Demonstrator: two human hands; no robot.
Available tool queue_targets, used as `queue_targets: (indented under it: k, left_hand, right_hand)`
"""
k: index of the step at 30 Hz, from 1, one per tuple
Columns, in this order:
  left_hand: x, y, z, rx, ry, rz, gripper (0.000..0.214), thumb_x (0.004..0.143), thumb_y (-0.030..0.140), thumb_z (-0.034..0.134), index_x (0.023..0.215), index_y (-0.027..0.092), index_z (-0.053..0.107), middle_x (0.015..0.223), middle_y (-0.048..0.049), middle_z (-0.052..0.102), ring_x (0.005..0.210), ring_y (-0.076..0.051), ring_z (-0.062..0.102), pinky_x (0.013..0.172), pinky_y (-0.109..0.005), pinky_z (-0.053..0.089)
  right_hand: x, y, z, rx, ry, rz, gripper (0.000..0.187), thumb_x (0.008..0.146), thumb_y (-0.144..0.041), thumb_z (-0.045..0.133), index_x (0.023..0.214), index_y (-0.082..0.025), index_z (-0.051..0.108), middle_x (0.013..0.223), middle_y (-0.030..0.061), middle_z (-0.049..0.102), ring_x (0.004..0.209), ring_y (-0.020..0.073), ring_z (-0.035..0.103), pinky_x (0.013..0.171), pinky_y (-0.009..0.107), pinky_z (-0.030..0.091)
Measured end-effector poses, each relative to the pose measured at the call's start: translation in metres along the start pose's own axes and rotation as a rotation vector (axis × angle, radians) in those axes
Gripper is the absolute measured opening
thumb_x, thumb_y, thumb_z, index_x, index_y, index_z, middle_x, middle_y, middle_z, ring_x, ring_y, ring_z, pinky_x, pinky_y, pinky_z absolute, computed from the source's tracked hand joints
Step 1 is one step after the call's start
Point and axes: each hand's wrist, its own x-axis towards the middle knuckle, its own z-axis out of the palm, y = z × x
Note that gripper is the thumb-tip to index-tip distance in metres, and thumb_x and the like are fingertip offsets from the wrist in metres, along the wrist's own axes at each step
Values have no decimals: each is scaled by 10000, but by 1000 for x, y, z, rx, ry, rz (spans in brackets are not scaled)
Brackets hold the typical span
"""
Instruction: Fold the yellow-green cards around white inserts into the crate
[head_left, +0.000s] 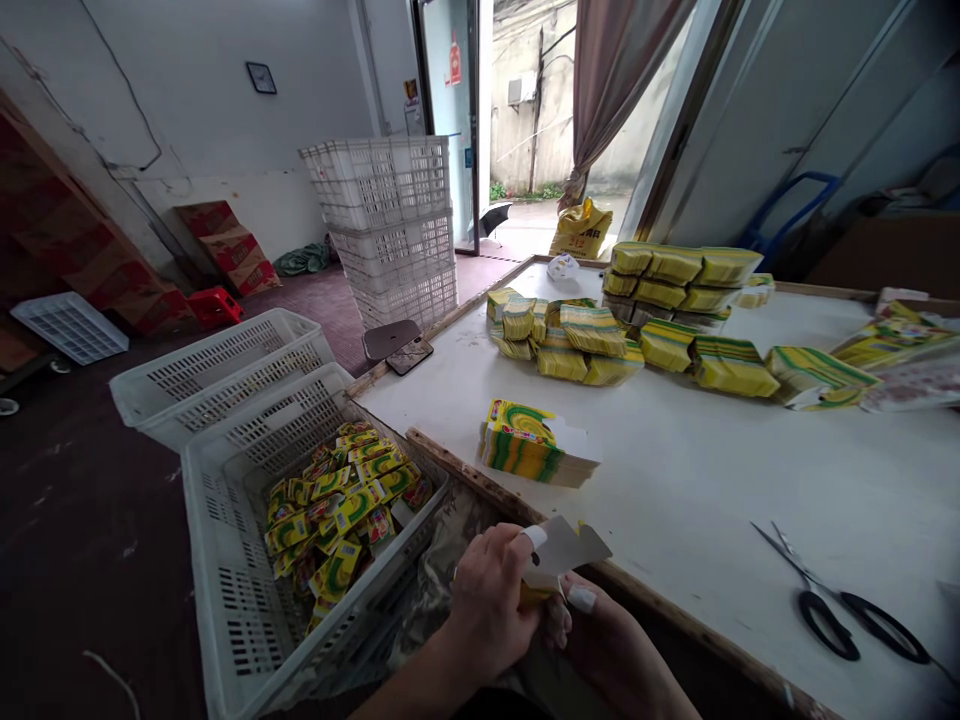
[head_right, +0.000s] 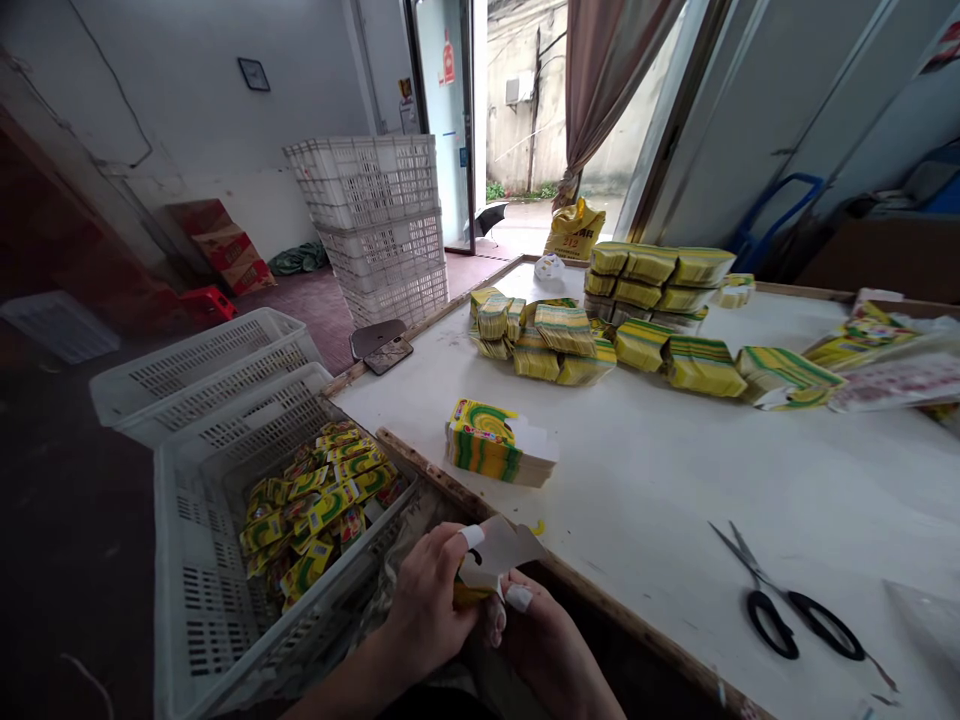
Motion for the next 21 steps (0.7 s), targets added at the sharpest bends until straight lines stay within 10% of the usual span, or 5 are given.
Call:
queue_targets:
  k: [11,21]
  left_hand:
    - [0,-3,5,54,-48,65,587,645,65,574,1192,194,408,1050,-102,614,875,-272,603,722,-434,529]
    - [-1,-2,3,43,-55,18,633,609,72,596,1196,203,398,1054,-95,614,880,-262,603,741,-421,533]
  right_hand:
    - [2,-3,-14,-164,229,-48,291,619,-360,852,652,-149,654,569,-5,594,544,107,479,550,229,371]
    - [0,1,-14,-53,91,-7,224,665,-351,780,649,-159,666,581,6,593,566,121,505,594,240,424]
